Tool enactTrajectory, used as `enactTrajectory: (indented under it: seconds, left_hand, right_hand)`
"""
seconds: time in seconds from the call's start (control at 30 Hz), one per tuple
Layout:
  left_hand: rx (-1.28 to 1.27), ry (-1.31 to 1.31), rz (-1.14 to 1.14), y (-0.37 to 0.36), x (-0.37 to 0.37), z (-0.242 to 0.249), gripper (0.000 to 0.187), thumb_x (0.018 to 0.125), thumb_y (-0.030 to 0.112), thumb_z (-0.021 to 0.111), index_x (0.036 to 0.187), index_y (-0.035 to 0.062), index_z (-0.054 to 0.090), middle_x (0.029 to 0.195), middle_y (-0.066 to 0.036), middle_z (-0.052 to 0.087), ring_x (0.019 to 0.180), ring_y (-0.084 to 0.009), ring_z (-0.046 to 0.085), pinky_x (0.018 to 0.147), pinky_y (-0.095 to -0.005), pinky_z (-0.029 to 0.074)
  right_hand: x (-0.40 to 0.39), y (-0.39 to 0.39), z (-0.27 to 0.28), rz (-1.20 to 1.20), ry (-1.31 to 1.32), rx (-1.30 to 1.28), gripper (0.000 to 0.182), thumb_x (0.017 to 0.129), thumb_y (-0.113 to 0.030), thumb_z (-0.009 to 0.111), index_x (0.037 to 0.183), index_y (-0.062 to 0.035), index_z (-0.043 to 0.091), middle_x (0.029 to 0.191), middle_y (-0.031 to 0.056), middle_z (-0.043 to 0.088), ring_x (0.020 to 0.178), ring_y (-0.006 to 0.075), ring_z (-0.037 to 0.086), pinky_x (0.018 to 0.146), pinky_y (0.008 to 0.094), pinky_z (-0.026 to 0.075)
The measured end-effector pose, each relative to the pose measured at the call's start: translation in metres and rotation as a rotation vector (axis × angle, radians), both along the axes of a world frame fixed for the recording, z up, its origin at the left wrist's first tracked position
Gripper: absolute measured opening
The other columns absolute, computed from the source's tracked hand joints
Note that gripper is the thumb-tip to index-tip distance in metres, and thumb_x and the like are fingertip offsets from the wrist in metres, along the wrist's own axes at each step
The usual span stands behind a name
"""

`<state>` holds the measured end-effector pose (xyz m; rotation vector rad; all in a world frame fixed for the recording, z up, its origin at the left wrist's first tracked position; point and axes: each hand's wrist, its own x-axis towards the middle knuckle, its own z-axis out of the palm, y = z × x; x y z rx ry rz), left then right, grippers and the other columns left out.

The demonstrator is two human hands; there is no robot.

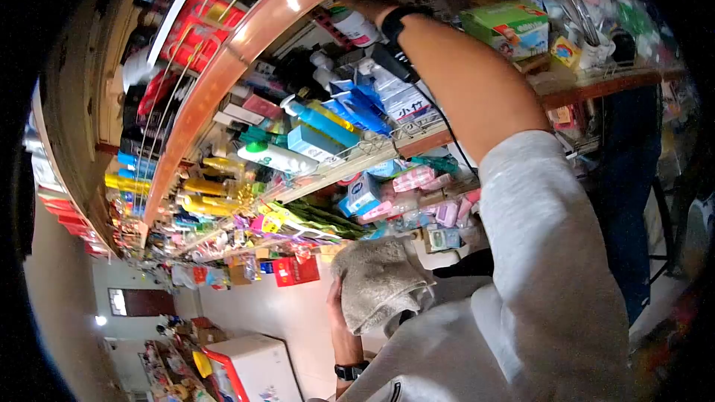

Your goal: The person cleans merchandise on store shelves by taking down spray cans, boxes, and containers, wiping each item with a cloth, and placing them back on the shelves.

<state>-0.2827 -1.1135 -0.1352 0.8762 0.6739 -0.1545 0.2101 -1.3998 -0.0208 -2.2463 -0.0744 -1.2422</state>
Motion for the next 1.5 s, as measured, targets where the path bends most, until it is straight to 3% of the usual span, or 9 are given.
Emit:
enactTrajectory:
  seconds: [0.1, 0.23, 0.37, 0.5, 0.67, 0.77, 0.9, 1.13, 1.5]
  left_hand:
    - [-0.169, 0.063, -0.049, 0.011, -0.001, -0.014, 0.048, 0.099, 0.038, 0.053, 0.131, 0.0032, 0.051, 0.123, -0.011, 0.06, 0.107, -0.0273, 0.061, 0.09, -0.0418, 0.051]
    - [0.349, -0.131, -0.204, 0.026, 0.001, -0.032, 0.034, 0.096, 0.016, 0.06, 0.125, -0.0007, 0.055, 0.118, -0.012, 0.062, 0.106, -0.021, 0.062, 0.088, -0.0347, 0.052]
    - [1.408, -0.671, -0.412, 0.046, 0.011, -0.018, 0.055, 0.077, -0.007, 0.057, 0.131, 0.0007, 0.054, 0.138, -0.023, 0.051, 0.131, -0.0388, 0.045, 0.11, -0.0413, 0.034]
    - [1.746, -0.746, -0.33, 0.078, 0.019, -0.001, 0.048, 0.071, -0.006, 0.061, 0.119, 0.0018, 0.061, 0.124, -0.02, 0.058, 0.117, -0.0405, 0.054, 0.102, -0.0451, 0.042]
    - [1.595, -0.696, -0.263, 0.14, 0.025, -0.002, 0.028, 0.072, 0.005, 0.06, 0.1, -0.0006, 0.062, 0.085, -0.023, 0.056, 0.078, -0.0452, 0.055, 0.068, -0.0478, 0.047]
    - [1.629, -0.579, -0.186, 0.158, 0.034, -0.02, 0.038, 0.088, 0.014, 0.059, 0.12, -0.0067, 0.053, 0.1, -0.024, 0.062, 0.089, -0.0396, 0.061, 0.08, -0.0399, 0.048]
    - [0.459, -0.461, -0.164, 0.156, 0.064, -0.032, 0.046, 0.097, 0.028, 0.057, 0.131, -0.003, 0.05, 0.121, -0.012, 0.059, 0.11, -0.0221, 0.056, 0.095, -0.0373, 0.044]
    - [-0.313, -0.282, -0.182, 0.118, 0.084, 0.008, 0.059, 0.098, 0.047, 0.047, 0.137, 0.0029, 0.044, 0.127, -0.016, 0.058, 0.111, -0.0314, 0.06, 0.093, -0.0429, 0.051]
    - [-0.081, -0.384, -0.061, 0.08, 0.085, 0.013, 0.042, 0.105, 0.034, 0.039, 0.137, 0.0082, 0.04, 0.127, -0.011, 0.054, 0.113, -0.0212, 0.056, 0.095, -0.0367, 0.047]
  right_hand:
    - [-0.006, -0.013, -0.007, -0.038, 0.058, 0.018, 0.034, 0.083, -0.025, 0.067, 0.109, -0.0045, 0.067, 0.111, 0.0184, 0.065, 0.103, 0.0343, 0.06, 0.09, 0.0444, 0.047]
    - [-0.008, -0.022, -0.009, -0.089, 0.111, 0.053, 0.033, 0.084, -0.026, 0.067, 0.108, -0.0045, 0.067, 0.108, 0.0171, 0.065, 0.099, 0.0322, 0.06, 0.087, 0.043, 0.047]
    - [-0.008, -0.015, -0.01, -0.126, 0.126, 0.101, 0.032, 0.084, -0.026, 0.067, 0.107, -0.0044, 0.067, 0.105, 0.0159, 0.066, 0.096, 0.03, 0.061, 0.084, 0.0416, 0.047]
    - [-0.012, -0.008, -0.008, -0.141, 0.094, 0.174, 0.031, 0.085, -0.027, 0.066, 0.106, -0.0043, 0.067, 0.102, 0.0147, 0.067, 0.092, 0.0279, 0.061, 0.081, 0.0402, 0.048]
    - [-0.063, 0.003, 0.002, 0.061, -0.007, 0.461, 0.03, 0.086, -0.028, 0.066, 0.105, -0.0042, 0.067, 0.098, 0.0131, 0.067, 0.088, 0.0252, 0.062, 0.077, 0.0384, 0.048]
    - [-0.147, 0.012, -0.011, 0.458, 0.284, 0.965, 0.027, 0.089, -0.029, 0.065, 0.098, -0.0036, 0.066, 0.084, 0.006, 0.064, 0.074, 0.0142, 0.056, 0.065, 0.03, 0.044]
    - [-0.258, 0.077, -0.025, 0.53, 0.367, 1.318, 0.025, 0.091, -0.028, 0.062, 0.099, -0.0044, 0.061, 0.09, 0.0051, 0.063, 0.077, 0.0147, 0.06, 0.068, 0.0288, 0.049]
    - [-0.358, 0.157, -0.066, 0.737, 0.442, 1.432, 0.03, 0.093, -0.026, 0.061, 0.111, -0.0031, 0.053, 0.101, 0.007, 0.062, 0.092, 0.0162, 0.064, 0.082, 0.0313, 0.052]
    - [-0.403, 0.23, -0.102, 0.764, 0.555, 0.445, 0.051, 0.082, -0.015, 0.076, 0.115, -0.0035, 0.039, 0.114, 0.0135, 0.049, 0.102, 0.0217, 0.051, 0.091, 0.0363, 0.042]
